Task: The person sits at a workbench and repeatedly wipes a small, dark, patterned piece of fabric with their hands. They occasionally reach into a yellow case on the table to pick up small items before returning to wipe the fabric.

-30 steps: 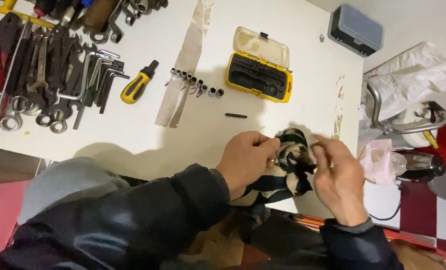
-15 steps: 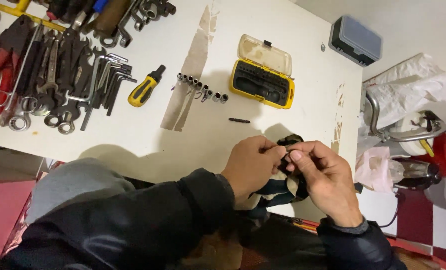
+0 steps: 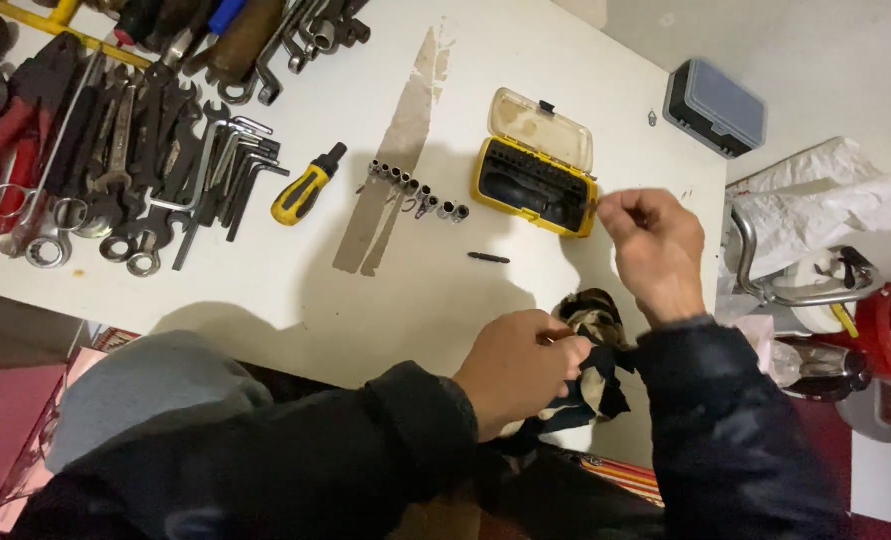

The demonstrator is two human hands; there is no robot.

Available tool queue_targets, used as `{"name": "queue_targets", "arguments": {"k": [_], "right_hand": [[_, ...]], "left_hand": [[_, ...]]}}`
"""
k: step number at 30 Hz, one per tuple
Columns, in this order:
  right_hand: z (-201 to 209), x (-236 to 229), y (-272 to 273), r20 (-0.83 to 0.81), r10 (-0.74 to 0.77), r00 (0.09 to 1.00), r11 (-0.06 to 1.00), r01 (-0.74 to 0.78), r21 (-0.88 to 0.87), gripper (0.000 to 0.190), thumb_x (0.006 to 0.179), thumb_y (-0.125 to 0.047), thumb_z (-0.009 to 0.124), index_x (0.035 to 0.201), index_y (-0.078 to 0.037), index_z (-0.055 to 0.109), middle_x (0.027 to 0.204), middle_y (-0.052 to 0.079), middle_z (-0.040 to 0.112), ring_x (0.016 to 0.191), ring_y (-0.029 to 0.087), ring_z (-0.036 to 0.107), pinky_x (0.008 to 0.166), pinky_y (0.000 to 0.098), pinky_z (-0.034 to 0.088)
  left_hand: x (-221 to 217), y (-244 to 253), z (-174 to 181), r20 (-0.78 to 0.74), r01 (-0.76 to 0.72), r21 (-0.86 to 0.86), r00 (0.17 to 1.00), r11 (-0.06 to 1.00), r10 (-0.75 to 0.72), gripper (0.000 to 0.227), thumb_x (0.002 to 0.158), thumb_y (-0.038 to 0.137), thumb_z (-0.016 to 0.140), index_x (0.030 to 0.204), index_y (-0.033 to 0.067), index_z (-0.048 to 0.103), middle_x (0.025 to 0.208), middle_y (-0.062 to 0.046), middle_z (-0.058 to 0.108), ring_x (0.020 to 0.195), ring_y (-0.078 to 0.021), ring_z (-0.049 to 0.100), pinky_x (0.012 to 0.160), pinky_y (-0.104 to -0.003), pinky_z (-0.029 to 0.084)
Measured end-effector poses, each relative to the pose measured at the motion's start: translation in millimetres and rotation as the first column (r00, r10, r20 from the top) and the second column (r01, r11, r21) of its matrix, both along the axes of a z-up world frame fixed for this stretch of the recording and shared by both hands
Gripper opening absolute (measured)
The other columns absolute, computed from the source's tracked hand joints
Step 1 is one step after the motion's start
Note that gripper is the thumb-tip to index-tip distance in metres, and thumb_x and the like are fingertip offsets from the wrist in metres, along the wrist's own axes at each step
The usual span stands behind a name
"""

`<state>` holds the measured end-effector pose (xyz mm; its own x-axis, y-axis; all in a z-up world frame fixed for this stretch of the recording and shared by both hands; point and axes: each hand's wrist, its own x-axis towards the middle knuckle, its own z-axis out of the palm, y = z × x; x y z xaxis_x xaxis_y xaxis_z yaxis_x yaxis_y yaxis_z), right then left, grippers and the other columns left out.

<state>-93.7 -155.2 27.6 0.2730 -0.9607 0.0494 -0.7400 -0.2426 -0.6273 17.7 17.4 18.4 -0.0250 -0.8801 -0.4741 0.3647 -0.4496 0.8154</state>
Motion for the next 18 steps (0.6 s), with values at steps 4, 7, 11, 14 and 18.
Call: {"name": "queue_targets", "arguments": {"k": [4,7,11,14,18], "right_hand": [[-25,11,-40,-0.013,0.022,1.0,0.996,-0.023,-0.082,0.007,0.1,-0.013,0.071,0.104,-0.009,0.075,0.088,0.01,0.068,0.073,0.016,0.061,0.061,0.0285,0.051],[-37,23,-57,-0.084,0.051,0.995,0.982,-0.065,-0.179,0.008,0.095,-0.017,0.071,0.098,-0.016,0.078,0.102,0.003,0.069,0.094,0.02,0.063,0.084,0.0346,0.051],[-54,29,-77,-0.149,0.146,0.978,0.955,-0.178,-0.235,0.008,0.094,-0.016,0.071,0.098,-0.016,0.078,0.101,0.005,0.068,0.094,0.022,0.063,0.084,0.0364,0.049],[-55,40,-79,-0.221,0.189,0.957,0.939,-0.242,-0.245,0.01,0.095,-0.014,0.069,0.099,-0.013,0.078,0.101,0.007,0.07,0.094,0.026,0.063,0.082,0.04,0.049],[-55,52,-81,-0.317,0.199,0.927,0.938,-0.274,-0.212,0.014,0.096,-0.012,0.066,0.094,-0.008,0.079,0.098,0.007,0.075,0.088,0.028,0.065,0.076,0.0433,0.05]], "left_hand": [[9,-3,9,0.033,0.03,-0.013,0.999,0.999,-0.03,0.044,0.089,0.033,0.066,0.117,-0.0007,0.069,0.074,-0.006,0.072,0.063,-0.0149,0.073,0.058,-0.025,0.057],[27,0,37,-0.011,0.196,0.167,0.98,0.966,-0.197,0.023,0.096,0.03,0.056,0.1,0.01,0.066,0.085,-0.003,0.062,0.071,-0.0129,0.061,0.061,-0.028,0.048],[34,2,42,-0.047,0.208,0.156,0.978,0.965,-0.204,0.025,0.094,0.028,0.057,0.104,0.0085,0.068,0.085,-0.002,0.064,0.074,-0.0139,0.061,0.069,-0.028,0.049],[39,3,45,-0.041,0.234,0.16,0.972,0.959,-0.231,0.031,0.092,0.029,0.056,0.111,0.009,0.07,0.088,-0.002,0.068,0.077,-0.0131,0.062,0.074,-0.028,0.051],[45,5,51,-0.02,0.274,0.156,0.961,0.949,-0.275,0.03,0.093,0.031,0.055,0.109,0.0115,0.071,0.082,-0.002,0.066,0.076,-0.0134,0.06,0.072,-0.029,0.049]]}}
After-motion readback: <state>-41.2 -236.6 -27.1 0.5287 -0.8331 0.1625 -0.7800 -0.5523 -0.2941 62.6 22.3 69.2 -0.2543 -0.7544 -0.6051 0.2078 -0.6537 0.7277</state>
